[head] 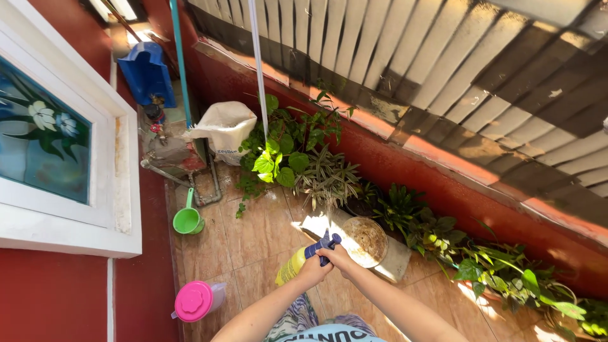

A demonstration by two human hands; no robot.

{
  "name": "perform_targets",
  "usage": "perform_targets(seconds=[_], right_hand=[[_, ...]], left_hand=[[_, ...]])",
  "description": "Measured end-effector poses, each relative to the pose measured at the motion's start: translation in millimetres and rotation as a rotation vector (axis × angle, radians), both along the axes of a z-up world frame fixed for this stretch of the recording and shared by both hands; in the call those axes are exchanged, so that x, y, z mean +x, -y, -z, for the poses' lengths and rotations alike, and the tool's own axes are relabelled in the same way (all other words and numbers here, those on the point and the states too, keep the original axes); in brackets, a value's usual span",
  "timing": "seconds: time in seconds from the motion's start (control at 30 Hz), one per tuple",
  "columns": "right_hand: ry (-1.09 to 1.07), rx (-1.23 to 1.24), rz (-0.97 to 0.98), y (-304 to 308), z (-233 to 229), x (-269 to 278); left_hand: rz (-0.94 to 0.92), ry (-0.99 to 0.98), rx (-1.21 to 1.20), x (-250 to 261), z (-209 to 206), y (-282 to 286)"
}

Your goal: Watering a row of potted plants using a spray bottle

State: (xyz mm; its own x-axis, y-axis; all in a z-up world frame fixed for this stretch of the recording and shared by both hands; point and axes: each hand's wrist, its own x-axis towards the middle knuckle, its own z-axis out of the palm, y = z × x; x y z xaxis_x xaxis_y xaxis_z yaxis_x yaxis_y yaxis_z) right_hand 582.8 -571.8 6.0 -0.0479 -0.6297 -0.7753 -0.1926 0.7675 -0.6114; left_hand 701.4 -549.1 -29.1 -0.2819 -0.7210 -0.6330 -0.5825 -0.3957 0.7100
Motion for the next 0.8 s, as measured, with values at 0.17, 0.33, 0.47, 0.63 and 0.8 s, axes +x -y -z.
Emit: perform_targets(seconds=[0.17,0.33,0.47,0.63,0.8], right_hand=[[0.008,-0.005,0.027,-11,2,-19],[0.001,0.03,0.074,-33,-15,-48],[-0.003,0.048,0.123,-61,-23,-78],[-0.05,0.068,0.254,-103,-28,-118],[-0.062,0.028,0.357,-147,-33,-156]], left_hand=[[0.045,0.017,0.03,-17,-2,-7],[0.125,0.046,0.024,-47,1,-21],[0.157,0.015,0.009,-78,6,-41],[0.265,0.017,0.02,-121,1,-70],[0.381,-0.011,-0.025,-161,3,-101]])
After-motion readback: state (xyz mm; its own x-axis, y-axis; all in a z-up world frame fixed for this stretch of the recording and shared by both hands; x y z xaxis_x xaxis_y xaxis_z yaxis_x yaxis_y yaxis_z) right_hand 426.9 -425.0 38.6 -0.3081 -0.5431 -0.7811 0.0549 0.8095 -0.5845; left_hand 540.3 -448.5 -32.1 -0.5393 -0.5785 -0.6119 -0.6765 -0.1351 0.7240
